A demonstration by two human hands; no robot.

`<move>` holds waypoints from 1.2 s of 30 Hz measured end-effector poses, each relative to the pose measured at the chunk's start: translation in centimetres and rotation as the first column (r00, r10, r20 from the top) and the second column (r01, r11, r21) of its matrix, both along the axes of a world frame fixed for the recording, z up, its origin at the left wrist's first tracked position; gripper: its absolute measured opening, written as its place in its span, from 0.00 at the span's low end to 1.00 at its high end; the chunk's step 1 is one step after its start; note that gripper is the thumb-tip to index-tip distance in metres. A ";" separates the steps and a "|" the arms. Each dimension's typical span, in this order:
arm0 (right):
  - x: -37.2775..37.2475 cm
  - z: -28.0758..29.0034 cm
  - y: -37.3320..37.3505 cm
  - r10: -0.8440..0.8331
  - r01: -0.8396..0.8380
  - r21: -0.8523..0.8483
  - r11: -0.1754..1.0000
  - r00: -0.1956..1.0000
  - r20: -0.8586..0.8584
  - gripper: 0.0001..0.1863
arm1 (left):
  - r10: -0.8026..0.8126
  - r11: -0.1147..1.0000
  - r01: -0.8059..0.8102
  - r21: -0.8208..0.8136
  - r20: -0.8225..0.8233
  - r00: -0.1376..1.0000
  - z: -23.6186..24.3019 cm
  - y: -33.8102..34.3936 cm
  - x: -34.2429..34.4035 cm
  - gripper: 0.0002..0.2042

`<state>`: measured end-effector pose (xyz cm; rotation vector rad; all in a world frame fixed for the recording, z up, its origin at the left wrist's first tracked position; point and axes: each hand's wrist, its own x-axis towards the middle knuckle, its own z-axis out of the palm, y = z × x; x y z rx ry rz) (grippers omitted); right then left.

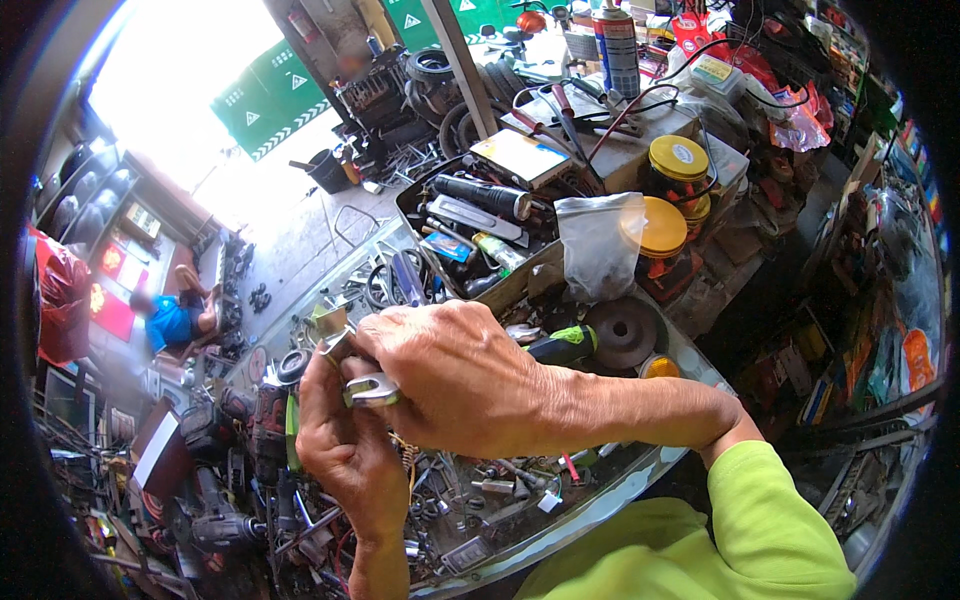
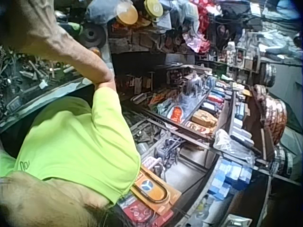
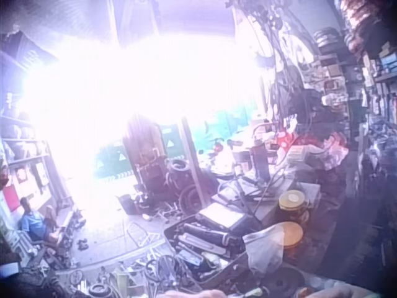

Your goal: The person holds a metal bracket with a spring and uses a wrench to tighten a bolt. They repeatedly adjust the wrench and reposition the part while working at a cluttered workbench.

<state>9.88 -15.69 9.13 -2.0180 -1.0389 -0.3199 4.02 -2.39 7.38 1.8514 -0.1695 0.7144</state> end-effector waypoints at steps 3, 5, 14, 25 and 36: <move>-0.6 0.4 0.0 -0.052 0.054 -0.017 0.998 0.997 0.060 0.17 | 0.002 1.000 -0.002 0.002 -0.027 1.000 0.1 0.0 -0.1 0.19; -0.6 0.3 0.0 -0.041 0.044 -0.020 0.999 0.993 0.106 0.19 | 0.004 1.000 -0.004 -0.001 -0.070 0.998 0.3 -0.3 -0.4 0.20; -0.5 0.2 0.0 -0.060 0.060 0.019 0.998 0.998 0.028 0.11 | -0.087 0.994 0.081 -0.067 -0.089 0.992 -0.1 -0.1 0.0 0.21; 0.4 1.1 -0.6 0.072 -0.072 0.117 0.991 0.997 0.010 0.09 | -0.268 0.903 0.212 -0.375 -0.105 0.958 1.0 0.3 -0.2 0.20; 3.5 4.7 -6.4 -0.400 0.470 0.322 0.822 0.879 -0.260 0.31 | -0.615 0.437 0.275 -0.857 -0.062 0.786 1.7 3.7 1.0 0.12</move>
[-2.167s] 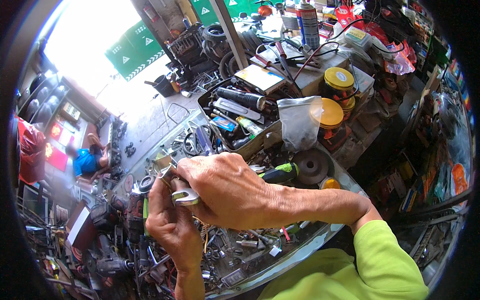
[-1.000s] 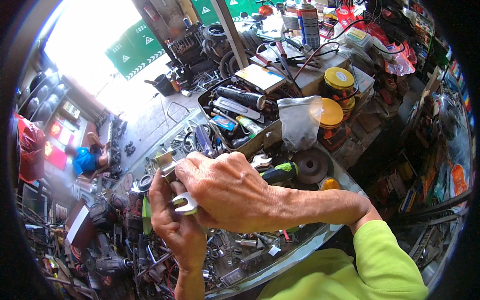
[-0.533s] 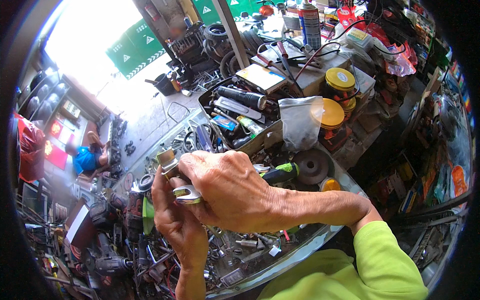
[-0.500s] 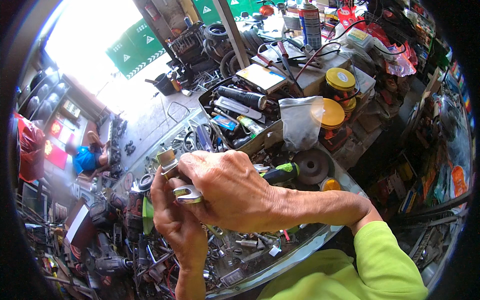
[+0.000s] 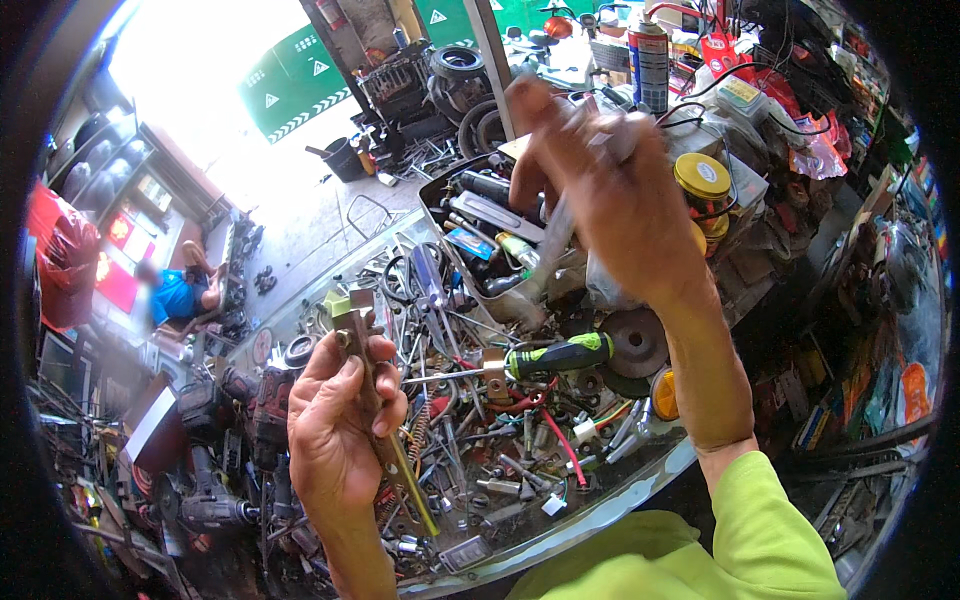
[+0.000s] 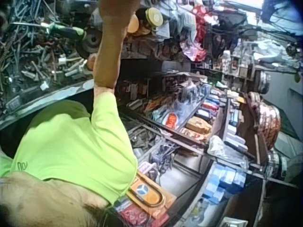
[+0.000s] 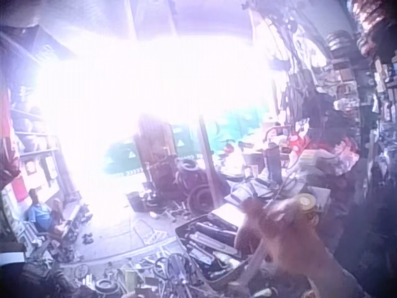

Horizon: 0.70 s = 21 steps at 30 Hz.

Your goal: The person holds a metal bracket with a spring and uses a wrench to tighten a bolt. They repeatedly adjust the wrench and reposition the part while working at a cluttered workbench.

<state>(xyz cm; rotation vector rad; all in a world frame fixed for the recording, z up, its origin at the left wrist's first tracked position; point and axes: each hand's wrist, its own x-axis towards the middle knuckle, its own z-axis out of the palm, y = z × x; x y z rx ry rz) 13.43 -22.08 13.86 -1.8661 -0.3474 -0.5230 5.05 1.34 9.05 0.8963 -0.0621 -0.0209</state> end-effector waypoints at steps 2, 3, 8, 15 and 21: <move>0.1 0.4 0.0 0.031 -0.004 0.311 0.950 0.996 -0.083 0.32 | -0.036 0.999 0.036 0.001 -0.021 0.999 -0.1 0.1 0.0 0.12; 0.3 0.5 -0.1 0.097 -0.059 0.352 0.934 0.991 -0.092 0.32 | -0.057 0.998 0.057 -0.005 -0.038 0.998 -0.1 0.1 0.0 0.12; 0.3 0.4 0.5 0.357 -0.213 0.462 0.861 0.900 -0.250 0.32 | -0.214 0.976 0.218 0.030 -0.086 0.973 -0.1 0.1 0.0 0.14; 0.3 -0.3 0.6 0.517 -0.434 0.330 0.838 0.824 -0.231 0.28 | -0.347 0.913 0.366 0.182 -0.130 0.929 0.5 -0.3 -0.7 0.20; 0.4 -0.7 0.4 0.639 -0.553 0.354 0.754 0.742 -0.202 0.20 | -0.339 0.884 0.383 0.268 -0.197 0.920 1.0 -0.6 -1.0 0.18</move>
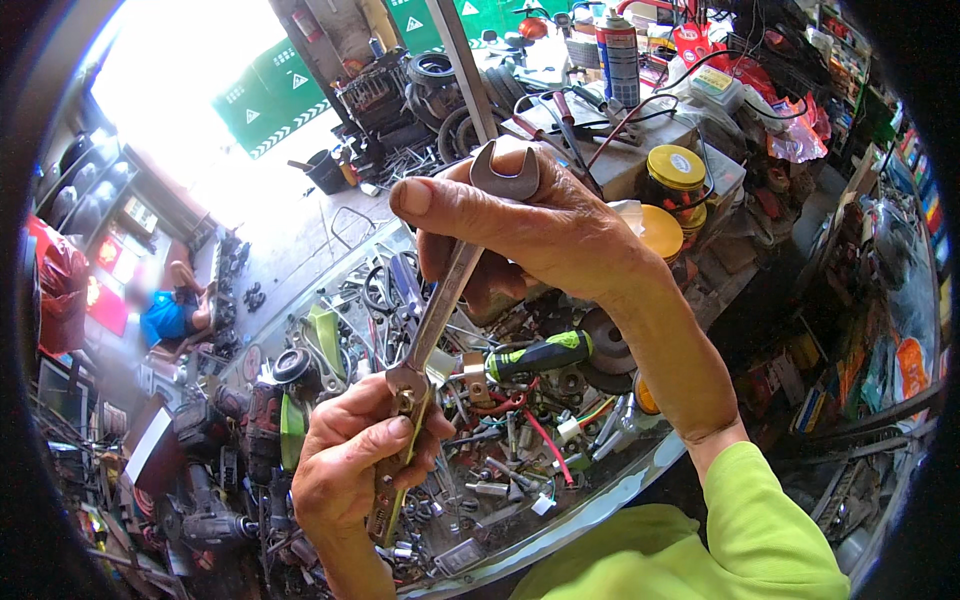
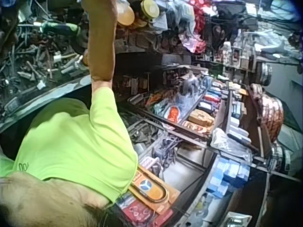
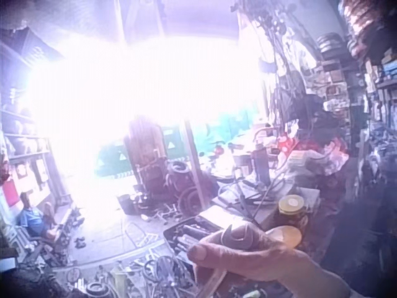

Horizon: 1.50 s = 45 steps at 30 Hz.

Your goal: The person holds a metal bracket with a spring and uses a wrench to tighten a bolt. They repeatedly adjust the wrench and reposition the part while working at a cluttered workbench.

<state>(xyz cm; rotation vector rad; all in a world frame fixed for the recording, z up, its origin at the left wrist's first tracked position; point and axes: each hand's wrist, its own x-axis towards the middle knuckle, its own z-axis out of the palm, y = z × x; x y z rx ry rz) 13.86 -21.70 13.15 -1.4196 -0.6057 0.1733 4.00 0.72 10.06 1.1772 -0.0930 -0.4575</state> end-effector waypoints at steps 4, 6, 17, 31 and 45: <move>-0.2 0.0 -0.1 0.052 -0.053 -0.015 0.998 0.996 -0.072 0.20 | -0.120 0.982 0.114 0.153 0.034 0.992 0.5 0.0 -0.1 0.19; -0.4 0.3 0.6 0.070 -0.081 -0.108 0.991 0.992 -0.103 0.25 | -0.203 0.937 0.177 0.300 0.059 0.977 0.4 0.1 -0.3 0.19; 1.0 -0.9 0.6 0.087 -0.098 -0.078 0.992 0.987 -0.134 0.21 | -0.120 0.942 0.096 0.321 0.055 0.991 -0.1 0.0 0.3 0.16; 0.9 -1.6 2.6 -0.030 0.041 0.116 0.992 0.995 -0.100 0.24 | 0.246 0.969 -0.247 -0.008 0.083 0.966 -0.5 -0.3 0.4 0.13; -0.3 -1.3 3.4 -0.173 0.185 0.095 0.978 0.977 -0.121 0.25 | 0.316 0.944 -0.308 -0.118 0.052 0.947 -1.0 -0.2 0.7 0.14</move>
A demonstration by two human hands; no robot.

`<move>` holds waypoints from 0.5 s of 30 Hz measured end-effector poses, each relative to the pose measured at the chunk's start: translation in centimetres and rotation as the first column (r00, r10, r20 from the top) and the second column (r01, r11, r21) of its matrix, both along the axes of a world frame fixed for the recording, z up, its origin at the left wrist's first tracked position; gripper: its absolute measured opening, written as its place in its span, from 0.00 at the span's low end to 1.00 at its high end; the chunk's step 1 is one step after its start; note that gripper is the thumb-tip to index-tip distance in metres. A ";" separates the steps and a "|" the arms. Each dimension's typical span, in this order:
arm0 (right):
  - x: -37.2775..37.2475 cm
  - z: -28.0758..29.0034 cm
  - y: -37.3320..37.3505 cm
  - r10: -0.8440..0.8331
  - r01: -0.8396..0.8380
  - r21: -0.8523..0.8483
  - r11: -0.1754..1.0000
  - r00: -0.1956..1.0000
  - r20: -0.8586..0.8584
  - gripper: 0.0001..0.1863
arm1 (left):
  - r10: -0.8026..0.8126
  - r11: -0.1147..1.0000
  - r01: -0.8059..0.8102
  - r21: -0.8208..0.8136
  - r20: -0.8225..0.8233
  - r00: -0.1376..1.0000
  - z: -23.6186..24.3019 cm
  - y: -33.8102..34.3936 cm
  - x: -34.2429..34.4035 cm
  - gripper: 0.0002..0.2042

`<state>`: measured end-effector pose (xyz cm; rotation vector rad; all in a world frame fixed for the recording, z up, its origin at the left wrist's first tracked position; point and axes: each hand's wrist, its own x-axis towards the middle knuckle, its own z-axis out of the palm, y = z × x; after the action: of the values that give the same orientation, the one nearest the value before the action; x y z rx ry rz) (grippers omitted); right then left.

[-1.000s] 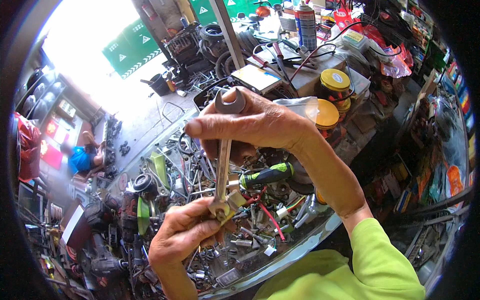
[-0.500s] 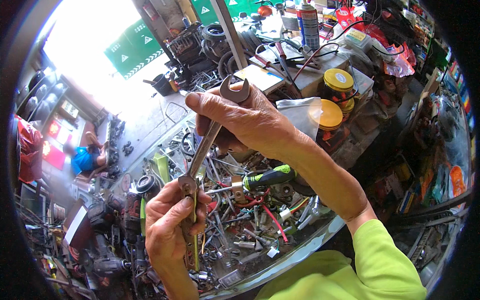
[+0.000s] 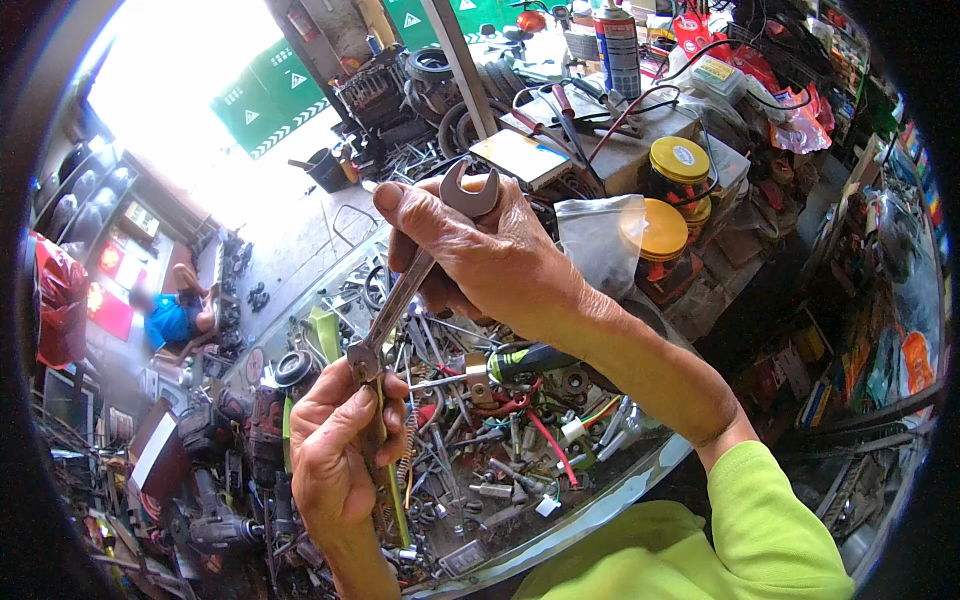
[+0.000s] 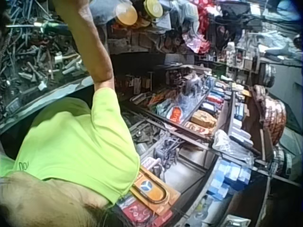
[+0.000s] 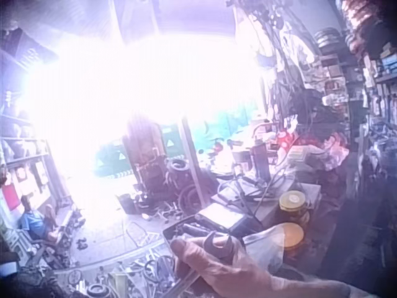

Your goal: The person holds a metal bracket with a spring and uses a wrench to tighten a bolt. They repeatedly adjust the wrench and reposition the part while working at a cluttered workbench.

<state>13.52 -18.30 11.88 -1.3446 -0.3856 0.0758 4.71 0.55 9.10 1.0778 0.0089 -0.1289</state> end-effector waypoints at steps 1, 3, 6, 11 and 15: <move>-0.1 0.0 0.2 -0.005 0.005 0.008 1.000 1.000 0.001 0.25 | 0.011 1.000 -0.011 -0.002 -0.001 1.000 0.0 0.0 0.0 0.14; -0.4 -0.1 0.4 -0.019 0.019 0.021 1.000 1.000 -0.005 0.26 | 0.031 0.999 -0.031 -0.008 -0.003 1.000 0.0 0.0 0.1 0.14; -0.6 0.0 0.6 -0.044 0.044 0.027 0.999 0.999 -0.023 0.26 | 0.052 0.999 -0.052 0.007 0.021 0.998 -0.1 0.0 0.0 0.15; -0.8 -0.1 0.8 -0.079 0.079 0.006 0.997 0.997 -0.021 0.26 | 0.057 0.998 -0.057 -0.019 0.013 0.998 -0.2 0.1 0.2 0.15; -1.1 0.4 0.8 -0.081 0.081 0.023 0.996 0.997 -0.015 0.27 | 0.006 1.000 -0.006 0.023 0.005 1.000 -0.1 1.0 0.7 0.16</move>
<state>12.40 -17.49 12.23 -1.3339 -0.3188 0.0136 5.44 1.54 9.02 1.1011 0.0093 -0.1215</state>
